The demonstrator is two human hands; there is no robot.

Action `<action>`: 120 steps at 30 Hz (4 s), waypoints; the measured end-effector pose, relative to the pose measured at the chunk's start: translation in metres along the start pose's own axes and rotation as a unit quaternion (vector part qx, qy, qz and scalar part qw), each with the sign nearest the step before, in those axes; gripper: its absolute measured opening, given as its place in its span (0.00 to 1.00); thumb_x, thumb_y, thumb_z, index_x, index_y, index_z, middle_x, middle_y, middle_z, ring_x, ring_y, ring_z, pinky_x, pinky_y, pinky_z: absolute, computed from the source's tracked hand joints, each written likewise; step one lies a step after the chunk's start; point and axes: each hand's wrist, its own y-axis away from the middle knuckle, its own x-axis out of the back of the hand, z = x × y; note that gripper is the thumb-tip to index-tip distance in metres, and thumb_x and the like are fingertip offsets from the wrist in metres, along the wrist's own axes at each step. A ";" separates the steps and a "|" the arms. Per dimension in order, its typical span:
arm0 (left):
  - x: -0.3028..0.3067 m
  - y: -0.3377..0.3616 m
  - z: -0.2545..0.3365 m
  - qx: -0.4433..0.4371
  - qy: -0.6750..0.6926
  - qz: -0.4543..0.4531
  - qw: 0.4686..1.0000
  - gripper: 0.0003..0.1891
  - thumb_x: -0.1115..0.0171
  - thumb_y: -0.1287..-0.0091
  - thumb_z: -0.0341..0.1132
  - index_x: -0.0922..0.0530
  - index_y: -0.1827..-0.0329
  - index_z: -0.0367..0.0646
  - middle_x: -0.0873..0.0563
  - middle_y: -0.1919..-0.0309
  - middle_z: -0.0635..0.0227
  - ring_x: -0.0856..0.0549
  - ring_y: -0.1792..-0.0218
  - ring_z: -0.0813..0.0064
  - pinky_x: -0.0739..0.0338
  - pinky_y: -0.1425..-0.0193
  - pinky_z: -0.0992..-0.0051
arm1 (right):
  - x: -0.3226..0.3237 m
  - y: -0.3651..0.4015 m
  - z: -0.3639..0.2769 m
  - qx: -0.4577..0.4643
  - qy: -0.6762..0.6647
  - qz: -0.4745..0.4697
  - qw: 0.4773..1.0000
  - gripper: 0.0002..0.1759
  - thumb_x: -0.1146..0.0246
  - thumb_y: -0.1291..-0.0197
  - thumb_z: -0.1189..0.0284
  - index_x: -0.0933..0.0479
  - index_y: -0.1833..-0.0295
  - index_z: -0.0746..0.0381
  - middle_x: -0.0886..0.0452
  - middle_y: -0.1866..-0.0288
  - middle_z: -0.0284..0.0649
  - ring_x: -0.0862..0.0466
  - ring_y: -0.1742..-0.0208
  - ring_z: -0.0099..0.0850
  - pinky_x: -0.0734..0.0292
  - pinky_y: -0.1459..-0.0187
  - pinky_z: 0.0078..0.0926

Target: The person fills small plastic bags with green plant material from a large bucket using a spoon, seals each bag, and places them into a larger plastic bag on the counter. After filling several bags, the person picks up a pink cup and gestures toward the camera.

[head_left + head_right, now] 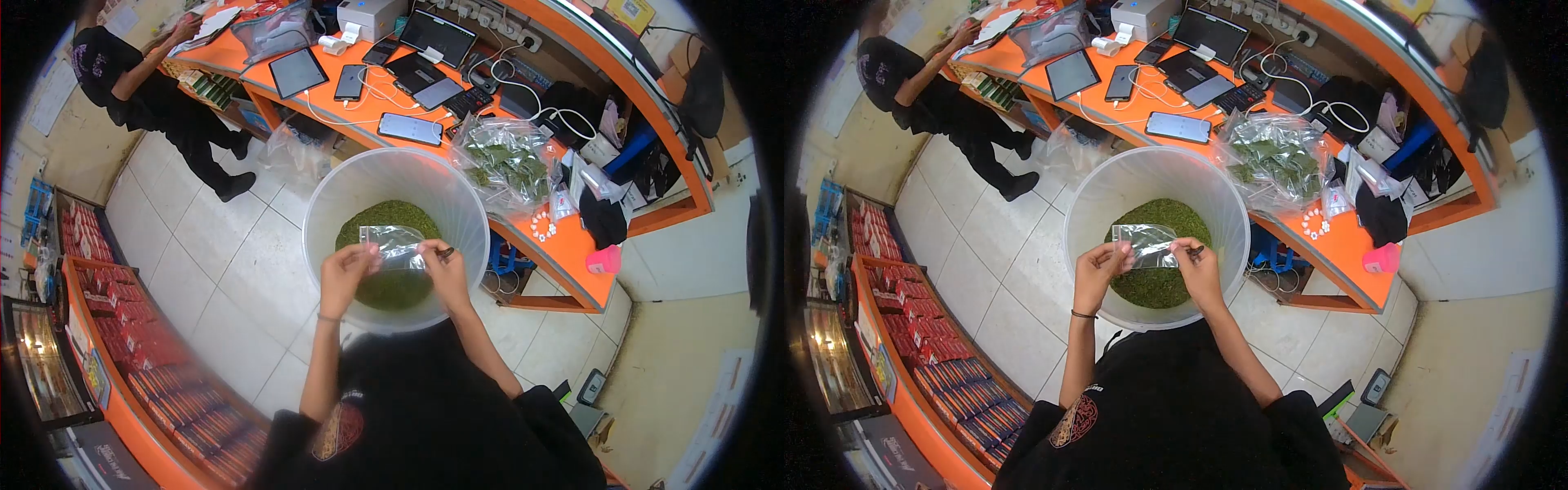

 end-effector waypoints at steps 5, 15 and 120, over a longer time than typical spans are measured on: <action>-0.003 0.002 -0.002 -0.019 0.021 0.020 0.999 0.14 0.36 0.29 0.34 0.18 0.48 0.31 0.12 0.59 0.65 0.13 0.61 0.80 0.16 0.53 0.79 | -0.002 0.000 -0.001 -0.032 -0.021 0.031 0.999 0.05 0.37 0.33 0.74 0.19 0.58 0.64 0.20 0.68 0.27 0.28 0.69 0.13 0.35 0.67 0.15; -0.018 0.016 -0.001 -0.103 -0.197 0.047 0.974 0.10 0.33 0.32 0.30 0.15 0.53 0.32 0.11 0.65 0.65 0.13 0.64 0.81 0.18 0.57 0.80 | -0.024 0.007 0.002 0.239 0.227 -0.004 0.944 0.08 0.30 0.41 0.71 0.18 0.59 0.63 0.29 0.73 0.34 0.30 0.76 0.22 0.34 0.74 0.21; -0.012 0.005 0.006 -0.315 -0.461 0.173 0.811 0.37 0.24 0.47 0.37 0.30 0.33 0.45 0.18 0.48 0.66 0.21 0.57 0.65 0.22 0.53 0.68 | 0.000 0.043 -0.048 0.301 0.092 0.088 0.945 0.16 0.46 0.25 0.67 0.25 0.50 0.72 0.15 0.53 0.52 0.13 0.56 0.35 0.17 0.53 0.29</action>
